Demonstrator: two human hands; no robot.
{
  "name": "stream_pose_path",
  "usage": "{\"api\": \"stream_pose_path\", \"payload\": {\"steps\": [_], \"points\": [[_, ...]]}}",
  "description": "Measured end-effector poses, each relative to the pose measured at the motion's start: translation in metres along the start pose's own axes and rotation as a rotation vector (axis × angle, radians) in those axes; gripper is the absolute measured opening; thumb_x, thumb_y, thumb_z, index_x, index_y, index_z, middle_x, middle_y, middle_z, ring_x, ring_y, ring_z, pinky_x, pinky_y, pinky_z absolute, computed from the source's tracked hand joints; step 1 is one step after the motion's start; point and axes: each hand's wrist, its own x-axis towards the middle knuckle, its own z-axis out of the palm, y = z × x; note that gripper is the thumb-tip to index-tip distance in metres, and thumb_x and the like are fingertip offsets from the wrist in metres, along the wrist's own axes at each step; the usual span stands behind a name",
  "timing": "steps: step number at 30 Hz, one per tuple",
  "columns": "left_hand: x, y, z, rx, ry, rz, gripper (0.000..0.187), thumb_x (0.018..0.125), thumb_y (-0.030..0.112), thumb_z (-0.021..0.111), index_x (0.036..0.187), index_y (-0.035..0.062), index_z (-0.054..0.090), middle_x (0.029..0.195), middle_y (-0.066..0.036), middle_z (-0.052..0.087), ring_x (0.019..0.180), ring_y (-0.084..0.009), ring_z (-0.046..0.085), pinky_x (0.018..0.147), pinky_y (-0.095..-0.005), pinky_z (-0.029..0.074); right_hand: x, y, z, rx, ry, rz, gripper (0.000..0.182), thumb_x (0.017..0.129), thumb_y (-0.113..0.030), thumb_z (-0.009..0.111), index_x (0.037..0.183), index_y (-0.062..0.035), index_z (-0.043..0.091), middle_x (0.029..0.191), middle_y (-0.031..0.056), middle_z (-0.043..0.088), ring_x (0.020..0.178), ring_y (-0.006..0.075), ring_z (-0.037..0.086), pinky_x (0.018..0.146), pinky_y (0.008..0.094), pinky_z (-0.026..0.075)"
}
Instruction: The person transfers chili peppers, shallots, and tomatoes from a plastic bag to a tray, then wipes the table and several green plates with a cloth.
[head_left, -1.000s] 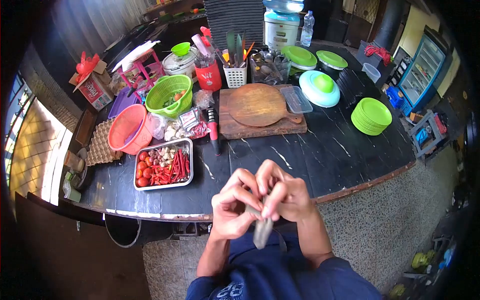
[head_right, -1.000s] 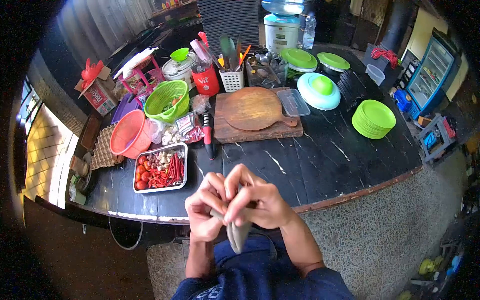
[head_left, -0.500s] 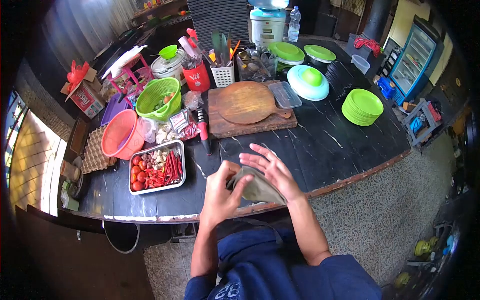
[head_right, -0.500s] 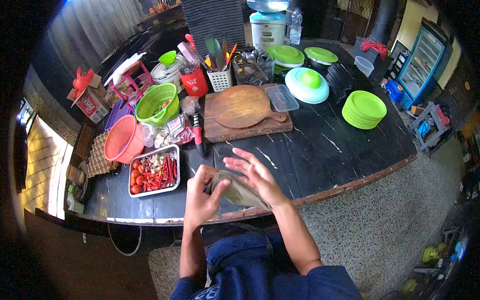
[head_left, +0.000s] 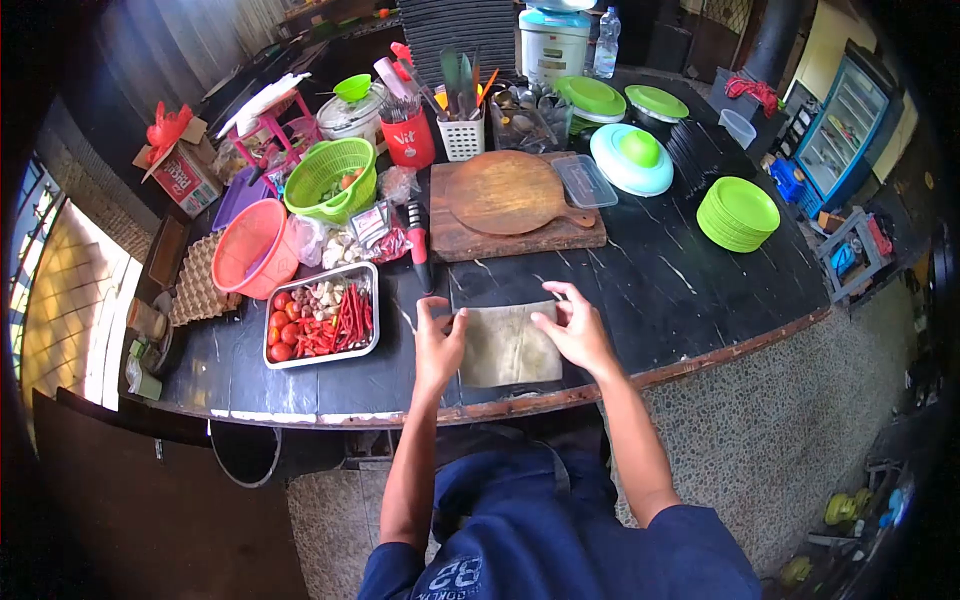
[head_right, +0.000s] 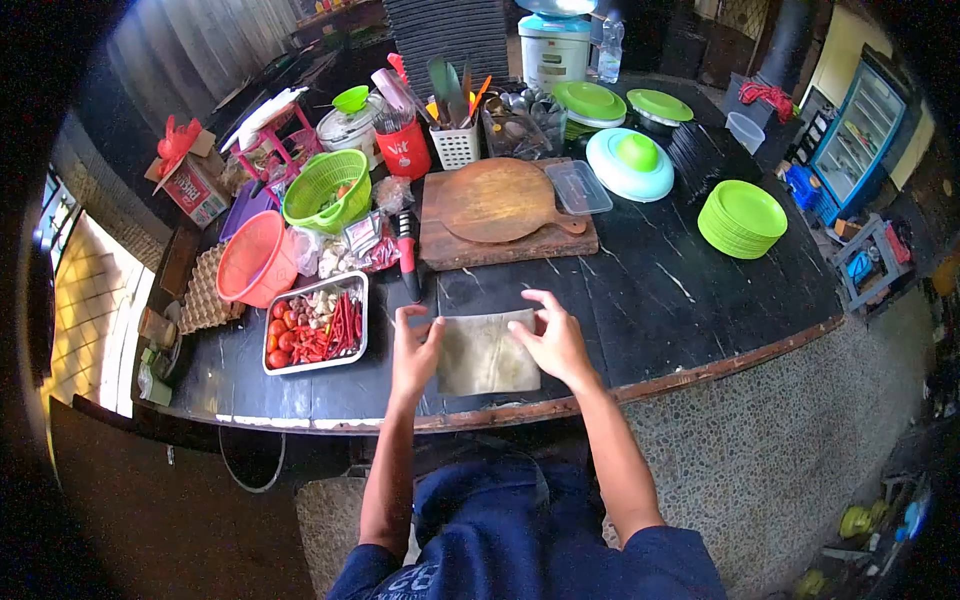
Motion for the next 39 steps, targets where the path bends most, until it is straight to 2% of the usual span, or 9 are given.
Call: {"api": "stream_pose_path", "payload": {"steps": [3, 7, 13, 16, 19, 22, 29, 34, 39], "points": [[-0.008, -0.021, 0.010, 0.641, 0.214, 0.358, 0.051, 0.094, 0.012, 0.070, 0.137, 0.0001, 0.046, 0.127, -0.032, 0.060, 0.117, -0.0477, 0.062, 0.098, -0.0503, 0.052, 0.002, 0.028, 0.014, -0.634, 0.189, -0.298, 0.063, 0.093, -0.027, 0.077, 0.146, -0.0050, 0.052, 0.146, 0.0227, 0.056, 0.134, 0.0395, 0.054, 0.112, 0.0514, 0.044], [-0.043, -0.024, 0.031, 0.958, -0.084, 0.469, 0.068, 0.091, 0.013, 0.066, 0.154, 0.0025, 0.042, 0.160, -0.024, 0.039, 0.153, -0.0432, 0.032, 0.115, -0.0665, 0.032, -0.022, 0.038, 0.033, -0.831, -0.064, -0.359, 0.067, 0.099, -0.031, 0.066, 0.156, -0.0045, 0.043, 0.167, 0.0222, 0.033, 0.156, 0.0382, 0.027, 0.125, 0.0549, 0.026], [-0.030, -0.032, 0.036, 1.044, -0.116, 0.359, 0.081, 0.087, 0.020, 0.071, 0.158, 0.0020, 0.037, 0.167, -0.020, 0.033, 0.154, -0.0416, 0.030, 0.113, -0.0641, 0.034, -0.014, 0.066, 0.037, -0.801, 0.177, -0.331, 0.070, 0.095, -0.021, 0.067, 0.158, -0.0055, 0.040, 0.159, 0.0248, 0.039, 0.141, 0.0430, 0.042, 0.114, 0.0563, 0.037], [0.002, -0.021, 0.033, 1.019, -0.209, 0.218, 0.082, 0.079, 0.022, 0.079, 0.152, 0.0033, 0.047, 0.144, -0.017, 0.055, 0.133, -0.0375, 0.048, 0.102, -0.0591, 0.040, 0.019, 0.038, 0.026, -0.822, 0.069, 0.047, 0.076, 0.084, -0.023, 0.080, 0.150, -0.0039, 0.048, 0.143, 0.0224, 0.056, 0.134, 0.0403, 0.052, 0.109, 0.0520, 0.045], [0.037, -0.015, 0.026, 1.172, -0.361, 0.166, 0.062, 0.076, 0.017, 0.083, 0.134, 0.0078, 0.064, 0.121, -0.014, 0.065, 0.120, -0.0369, 0.053, 0.094, -0.0566, 0.043, 0.055, 0.034, 0.008, -0.576, -0.194, 0.159, 0.044, 0.079, -0.020, 0.084, 0.119, -0.0054, 0.074, 0.094, 0.0136, 0.075, 0.096, 0.0321, 0.073, 0.087, 0.0427, 0.058], [0.047, 0.003, 0.014, 1.086, -0.358, 0.300, 0.043, 0.074, 0.017, 0.083, 0.114, 0.0077, 0.072, 0.113, -0.013, 0.068, 0.118, -0.0369, 0.055, 0.093, -0.0548, 0.044, 0.063, 0.004, -0.003, -0.619, -0.229, -0.070, 0.023, 0.080, -0.013, 0.081, 0.102, -0.0064, 0.078, 0.090, 0.0109, 0.071, 0.089, 0.0284, 0.070, 0.084, 0.0407, 0.056], [0.011, 0.031, 0.010, 0.697, -0.229, 0.601, 0.033, 0.070, -0.005, 0.075, 0.100, 0.0068, 0.067, 0.115, -0.012, 0.068, 0.118, -0.0345, 0.062, 0.102, -0.0453, 0.051, 0.003, -0.017, -0.007, -0.716, 0.112, -0.431, 0.022, 0.078, -0.005, 0.078, 0.097, -0.0113, 0.070, 0.099, 0.0073, 0.057, 0.099, 0.0277, 0.058, 0.090, 0.0427, 0.046], [-0.010, -0.015, 0.005, 0.741, -0.379, 0.675, 0.037, 0.075, 0.005, 0.079, 0.111, 0.0076, 0.069, 0.123, -0.013, 0.067, 0.123, -0.0363, 0.061, 0.105, -0.0442, 0.050, -0.020, 0.013, 0.009, -0.801, -0.173, -0.270, 0.056, 0.086, -0.032, 0.080, 0.134, -0.0130, 0.060, 0.146, 0.0192, 0.047, 0.145, 0.0390, 0.037, 0.116, 0.0548, 0.034], [0.000, -0.034, -0.015, 0.565, -0.172, 0.509, 0.035, 0.085, 0.011, 0.072, 0.118, -0.0014, 0.067, 0.127, -0.020, 0.065, 0.125, -0.0396, 0.060, 0.110, -0.0466, 0.046, 0.007, 0.051, 0.053, -0.874, -0.197, -0.456, 0.073, 0.096, -0.043, 0.067, 0.158, -0.0123, 0.044, 0.168, 0.0198, 0.031, 0.157, 0.0376, 0.026, 0.126, 0.0577, 0.021]]}}
